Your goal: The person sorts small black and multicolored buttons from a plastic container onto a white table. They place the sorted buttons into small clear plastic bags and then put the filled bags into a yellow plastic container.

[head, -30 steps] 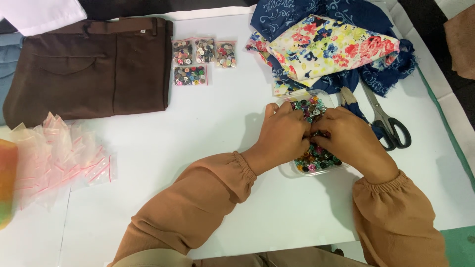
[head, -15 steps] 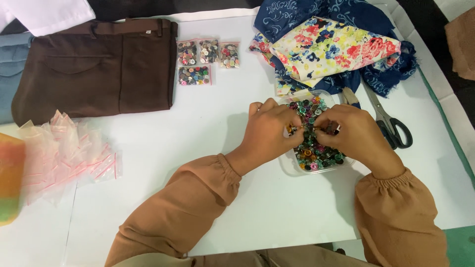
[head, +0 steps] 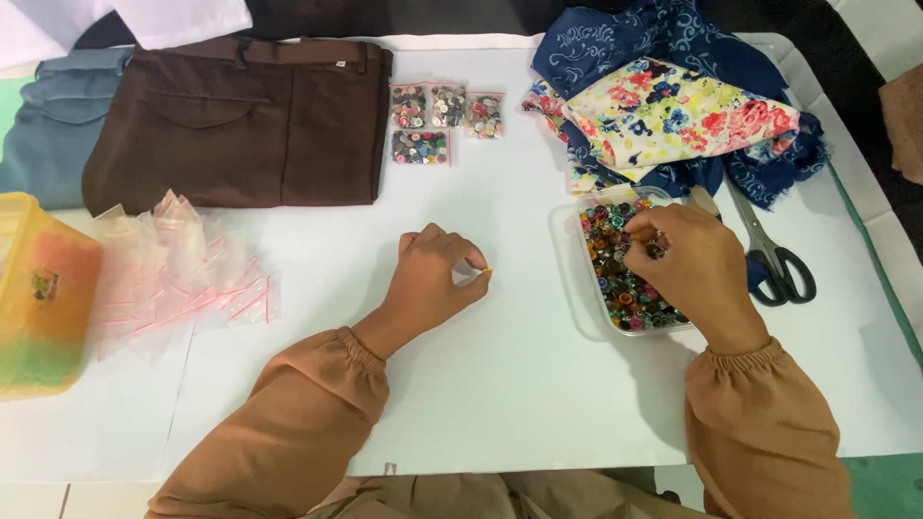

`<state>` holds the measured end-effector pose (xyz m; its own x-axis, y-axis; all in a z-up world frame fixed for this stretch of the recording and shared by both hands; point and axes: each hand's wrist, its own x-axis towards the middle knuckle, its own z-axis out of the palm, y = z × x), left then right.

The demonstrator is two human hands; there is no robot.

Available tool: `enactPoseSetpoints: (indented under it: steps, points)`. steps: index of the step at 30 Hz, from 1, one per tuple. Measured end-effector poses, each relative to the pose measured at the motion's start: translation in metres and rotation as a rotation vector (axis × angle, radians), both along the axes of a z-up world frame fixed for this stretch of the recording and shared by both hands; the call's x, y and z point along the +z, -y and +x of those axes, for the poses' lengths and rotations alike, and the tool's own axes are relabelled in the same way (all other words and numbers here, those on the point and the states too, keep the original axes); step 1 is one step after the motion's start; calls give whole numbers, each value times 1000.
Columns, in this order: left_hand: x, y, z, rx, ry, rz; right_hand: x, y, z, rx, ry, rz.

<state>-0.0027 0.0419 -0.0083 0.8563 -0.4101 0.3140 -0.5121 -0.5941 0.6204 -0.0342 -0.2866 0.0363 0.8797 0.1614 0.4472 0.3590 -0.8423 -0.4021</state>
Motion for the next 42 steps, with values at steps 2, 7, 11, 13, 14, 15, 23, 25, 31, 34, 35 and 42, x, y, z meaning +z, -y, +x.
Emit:
enactPoseSetpoints:
  steps: [2, 7, 11, 13, 14, 15, 23, 25, 31, 34, 35, 42]
  points:
    - [3, -7, -3, 15, -9, 7, -8, 0, 2, 6, 41, 27]
    - [6, -22, -2, 26, -44, 33, -10, -64, -3, 100, 4, 304]
    - [7, -31, 0, 27, -54, 73, -33, -132, -4, 301, -24, 282]
    - [5, -35, 3, 33, -42, 86, -50, -149, 2, 328, 0, 184]
    - [3, -36, 5, 29, -35, 99, -57, -154, 5, 322, 13, 126]
    - [1, -38, 6, 25, -28, 113, -64, -158, 8, 315, 26, 67]
    - [18, -27, -8, -5, -9, 42, -9, -114, 1, 194, 97, 162]
    - [18, -16, -7, -14, 45, 3, 7, -81, 5, 132, 61, 208]
    - [14, 48, -8, -90, 190, -119, 5, -33, 8, 25, -162, 207]
    - [22, 86, -3, -122, 225, -153, -3, -30, 10, -16, -257, 157]
    - [25, 98, 0, -96, 195, -83, -9, -26, 14, -13, -256, 91]
    - [2, 158, 27, 36, 353, 276, -31, -8, 31, -52, -303, 62]
